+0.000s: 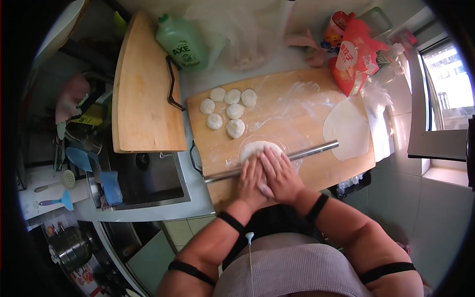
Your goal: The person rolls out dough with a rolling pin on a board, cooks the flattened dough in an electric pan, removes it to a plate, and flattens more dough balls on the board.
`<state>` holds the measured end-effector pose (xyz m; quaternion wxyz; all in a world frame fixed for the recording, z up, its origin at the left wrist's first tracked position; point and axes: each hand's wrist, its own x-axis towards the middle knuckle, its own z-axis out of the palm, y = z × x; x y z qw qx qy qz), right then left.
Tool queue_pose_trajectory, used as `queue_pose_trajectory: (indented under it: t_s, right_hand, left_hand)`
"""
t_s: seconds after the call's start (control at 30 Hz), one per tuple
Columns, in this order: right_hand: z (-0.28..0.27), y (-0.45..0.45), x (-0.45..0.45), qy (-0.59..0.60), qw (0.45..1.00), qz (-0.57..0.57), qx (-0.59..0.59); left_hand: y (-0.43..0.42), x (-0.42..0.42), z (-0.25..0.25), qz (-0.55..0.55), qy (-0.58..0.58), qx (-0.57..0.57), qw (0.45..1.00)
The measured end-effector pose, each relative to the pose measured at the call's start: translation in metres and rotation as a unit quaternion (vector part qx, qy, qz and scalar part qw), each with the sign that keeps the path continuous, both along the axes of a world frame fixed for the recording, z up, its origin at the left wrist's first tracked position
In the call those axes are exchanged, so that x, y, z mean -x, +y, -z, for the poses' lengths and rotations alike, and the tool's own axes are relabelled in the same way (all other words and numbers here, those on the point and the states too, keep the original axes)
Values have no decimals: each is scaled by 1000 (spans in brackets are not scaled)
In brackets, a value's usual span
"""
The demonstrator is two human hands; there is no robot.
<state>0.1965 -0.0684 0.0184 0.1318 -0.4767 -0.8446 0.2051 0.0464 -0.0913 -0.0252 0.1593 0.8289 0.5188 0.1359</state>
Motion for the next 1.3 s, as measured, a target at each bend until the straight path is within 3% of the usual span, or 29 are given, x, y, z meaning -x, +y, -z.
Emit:
queue_pose_trajectory:
  t_s: [0.17, 0.37, 0.47, 0.6, 0.7, 0.77, 0.8, 0.87, 0.9, 0.93, 1.0, 1.1, 1.2, 1.3]
  right_hand:
    - [7, 60, 17, -61, 994, 68, -56]
    - [-11, -34, -12, 6, 997, -34, 64]
    - [7, 4, -7, -10, 999, -16, -38]
    - [9, 67, 6, -97, 992, 62, -41]
    - [11, 16, -5, -97, 995, -10, -33]
    - [0, -30, -21, -60, 994, -72, 56]
    - [-7, -42, -24, -64, 990, -85, 91]
    - [4, -30, -22, -39, 997, -64, 28]
    - [-2, -7, -17, -130, 989, -65, -7]
    - [5, 17, -13, -99, 995, -19, -27]
    - [-2, 50, -13, -101, 993, -34, -43]
    - [4, 48, -18, -12, 993, -95, -70]
    - [12, 33, -22, -58, 994, -69, -58]
    - [12, 24, -23, -41, 996, -52, -63]
  left_hand:
    - [78, 7, -22, 1, 44, 9, 999]
    - [-31, 16, -27, 51, -26, 109, 992]
    - [6, 15, -11, 47, 40, 28, 998]
    - [84, 9, -26, -10, 0, 3, 1000]
    - [23, 17, -18, 33, -28, 12, 999]
    - [-24, 22, -42, 62, 7, 123, 990]
    - [-34, 25, -47, 77, -5, 107, 991]
    - [-21, 25, -37, 68, 0, 83, 994]
    - [2, 22, -31, 48, 39, 39, 997]
    - [32, 19, -31, 22, 45, 34, 998]
    - [70, 12, -39, -49, 20, 12, 999]
    - [62, 20, -49, 4, 31, -13, 999]
    - [35, 29, -49, 1, 20, 47, 999]
    - [35, 45, -56, -3, -82, -35, 996]
